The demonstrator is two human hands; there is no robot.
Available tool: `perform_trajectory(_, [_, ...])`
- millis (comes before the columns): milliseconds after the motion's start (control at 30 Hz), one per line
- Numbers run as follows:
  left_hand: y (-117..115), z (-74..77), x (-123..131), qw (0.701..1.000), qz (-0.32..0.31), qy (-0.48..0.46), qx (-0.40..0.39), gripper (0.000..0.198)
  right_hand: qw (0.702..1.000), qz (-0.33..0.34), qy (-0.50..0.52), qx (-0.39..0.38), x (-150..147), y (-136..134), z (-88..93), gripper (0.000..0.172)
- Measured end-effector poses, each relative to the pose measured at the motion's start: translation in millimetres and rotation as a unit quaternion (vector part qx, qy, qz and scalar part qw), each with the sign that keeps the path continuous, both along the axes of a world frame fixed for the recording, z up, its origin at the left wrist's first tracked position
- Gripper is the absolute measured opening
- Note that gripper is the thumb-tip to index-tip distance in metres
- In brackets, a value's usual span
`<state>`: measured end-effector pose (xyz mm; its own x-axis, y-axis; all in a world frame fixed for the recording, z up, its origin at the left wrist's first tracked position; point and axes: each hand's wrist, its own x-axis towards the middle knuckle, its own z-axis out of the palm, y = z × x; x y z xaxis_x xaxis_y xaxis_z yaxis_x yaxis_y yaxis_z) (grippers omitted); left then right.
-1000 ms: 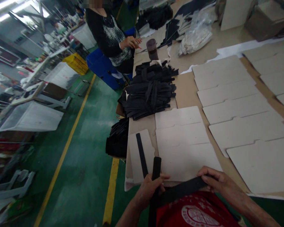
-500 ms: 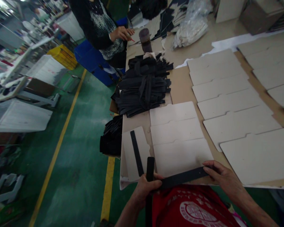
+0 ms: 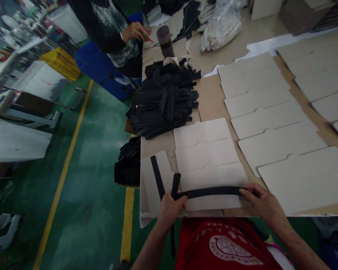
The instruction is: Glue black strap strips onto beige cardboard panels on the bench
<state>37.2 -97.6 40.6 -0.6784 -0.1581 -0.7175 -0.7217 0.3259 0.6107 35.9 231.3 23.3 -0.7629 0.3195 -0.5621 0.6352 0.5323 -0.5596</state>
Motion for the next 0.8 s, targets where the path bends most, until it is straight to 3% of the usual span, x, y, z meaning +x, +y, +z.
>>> perform_trajectory(333, [14,-15.4,-10,0.999,0.007,0.010,-0.033,0.018,0.998,-0.030,0.025,0.052,-12,-4,-11.7,0.047])
perform_trajectory(600, [21,-11.3,-14,0.999,0.033,0.000,-0.027,0.020,0.995,-0.043,0.030,0.079,-12,-7,-8.0,0.045])
perform_trajectory(800, [23,-15.0,-12,0.999,0.048,0.006,-0.017,0.022,0.993,-0.046,0.068,0.082,-12,-4,-21.6,0.042])
